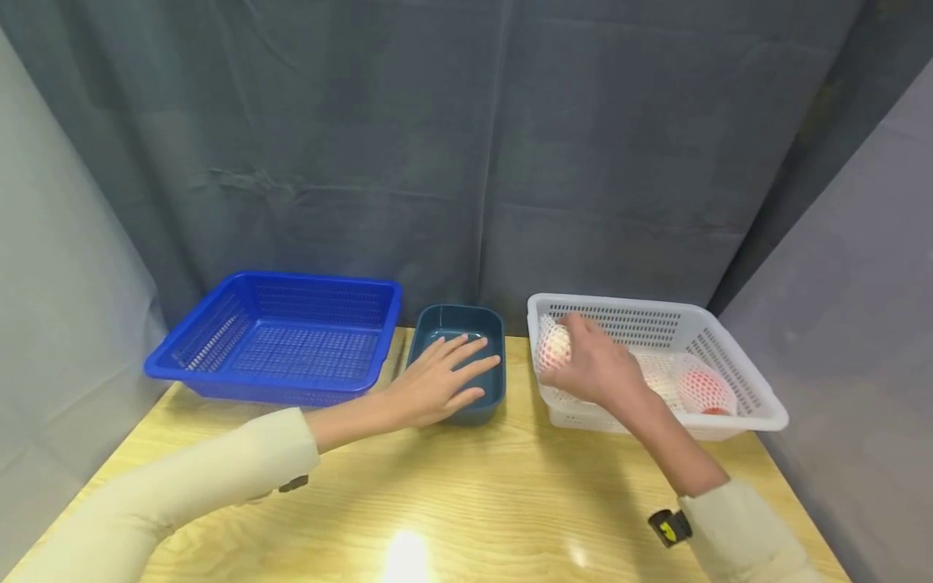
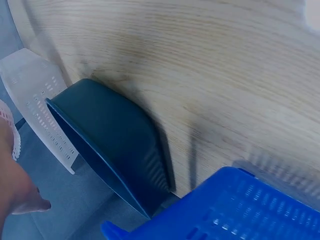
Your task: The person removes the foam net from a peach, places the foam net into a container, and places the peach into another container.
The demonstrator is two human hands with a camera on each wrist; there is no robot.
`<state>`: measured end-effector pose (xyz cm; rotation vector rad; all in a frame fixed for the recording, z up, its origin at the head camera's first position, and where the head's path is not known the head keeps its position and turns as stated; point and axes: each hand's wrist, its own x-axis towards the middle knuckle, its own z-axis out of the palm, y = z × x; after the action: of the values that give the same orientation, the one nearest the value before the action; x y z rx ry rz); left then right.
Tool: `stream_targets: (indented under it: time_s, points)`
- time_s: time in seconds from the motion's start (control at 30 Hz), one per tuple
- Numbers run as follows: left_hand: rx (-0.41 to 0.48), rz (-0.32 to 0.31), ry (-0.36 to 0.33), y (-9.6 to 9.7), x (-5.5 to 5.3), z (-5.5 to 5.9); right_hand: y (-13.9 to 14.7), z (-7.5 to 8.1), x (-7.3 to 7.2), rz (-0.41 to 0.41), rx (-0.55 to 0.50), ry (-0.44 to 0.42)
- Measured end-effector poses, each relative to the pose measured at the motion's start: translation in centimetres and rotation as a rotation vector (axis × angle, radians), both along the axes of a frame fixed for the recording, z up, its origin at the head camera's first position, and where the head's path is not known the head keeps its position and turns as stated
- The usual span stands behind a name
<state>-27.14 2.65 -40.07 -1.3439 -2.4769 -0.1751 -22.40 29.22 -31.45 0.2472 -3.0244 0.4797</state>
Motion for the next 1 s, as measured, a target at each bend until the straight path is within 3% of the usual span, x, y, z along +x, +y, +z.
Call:
stream_targets:
  time_s: [0.2,0.47,0.67,1.0]
  points:
    - [0.039,0.014,-0.055,-0.9,0.4,0.0,-0.8,0.1,0.4,0.025,0.004,0.015]
    - [0.042,0.036,-0.061,-1.9,0.8,-0.2,-2.3,0.0,1.0,0.06,0.013,0.034]
    - [0.104,-0.026,-0.076,-2.6,1.5,-0.1,-3.2,-0.2,1.4,0.078,-0.004,0.042]
    - [0.131,-0.014,-0.145,-3.3,2.6,0.1,-4.4,-1.2,1.7,0.125,-0.032,0.018]
